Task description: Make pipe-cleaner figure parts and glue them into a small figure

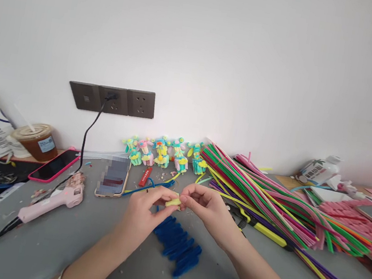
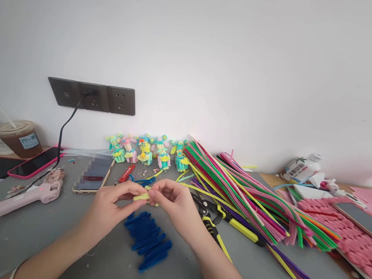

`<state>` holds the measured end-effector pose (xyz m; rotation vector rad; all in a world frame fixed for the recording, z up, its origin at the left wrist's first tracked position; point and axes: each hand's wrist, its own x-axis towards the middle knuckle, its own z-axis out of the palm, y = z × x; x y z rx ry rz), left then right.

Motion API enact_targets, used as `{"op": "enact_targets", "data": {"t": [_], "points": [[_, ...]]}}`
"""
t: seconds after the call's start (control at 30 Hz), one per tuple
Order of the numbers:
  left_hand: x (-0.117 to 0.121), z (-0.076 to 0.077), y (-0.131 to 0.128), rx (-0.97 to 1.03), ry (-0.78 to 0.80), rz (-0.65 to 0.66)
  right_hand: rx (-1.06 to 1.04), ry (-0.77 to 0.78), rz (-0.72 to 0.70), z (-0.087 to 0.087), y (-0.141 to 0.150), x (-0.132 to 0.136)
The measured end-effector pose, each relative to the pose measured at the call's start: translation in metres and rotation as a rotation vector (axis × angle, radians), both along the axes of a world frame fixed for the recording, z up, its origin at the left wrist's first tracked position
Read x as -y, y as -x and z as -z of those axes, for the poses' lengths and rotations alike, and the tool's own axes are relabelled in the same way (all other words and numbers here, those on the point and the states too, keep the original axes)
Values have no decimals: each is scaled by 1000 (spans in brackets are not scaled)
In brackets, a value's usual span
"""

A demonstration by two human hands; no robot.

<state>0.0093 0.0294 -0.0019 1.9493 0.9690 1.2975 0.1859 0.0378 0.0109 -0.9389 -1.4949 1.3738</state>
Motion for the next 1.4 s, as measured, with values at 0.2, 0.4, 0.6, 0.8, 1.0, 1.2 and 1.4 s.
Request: {"op": "enact_targets", "data": {"t": [0.2,0.4,0.6,0.8,1.0,1.2,1.4], "points": [[1,-8,1,80,205,-2,-25,30,3,-2,0,2],[-2,-4,5,-38,-58,-4,-21,45,-28,-2,-1,3],[-4,-4,9,-94,-190,-36,-62,1,-44,0,1,3],[0,-9,8,-79,-35,-79,-14,-134,5,3,2,4],[2,-12,8,-144,-34,-17,99,-198,-32,-2,-6,3],[0,-8,9,-156,-75,-65,120,-232,-11,-3,-6,1],[-3,0,10,-226,-212,-185,201,-209,106,3,0,3]]}}
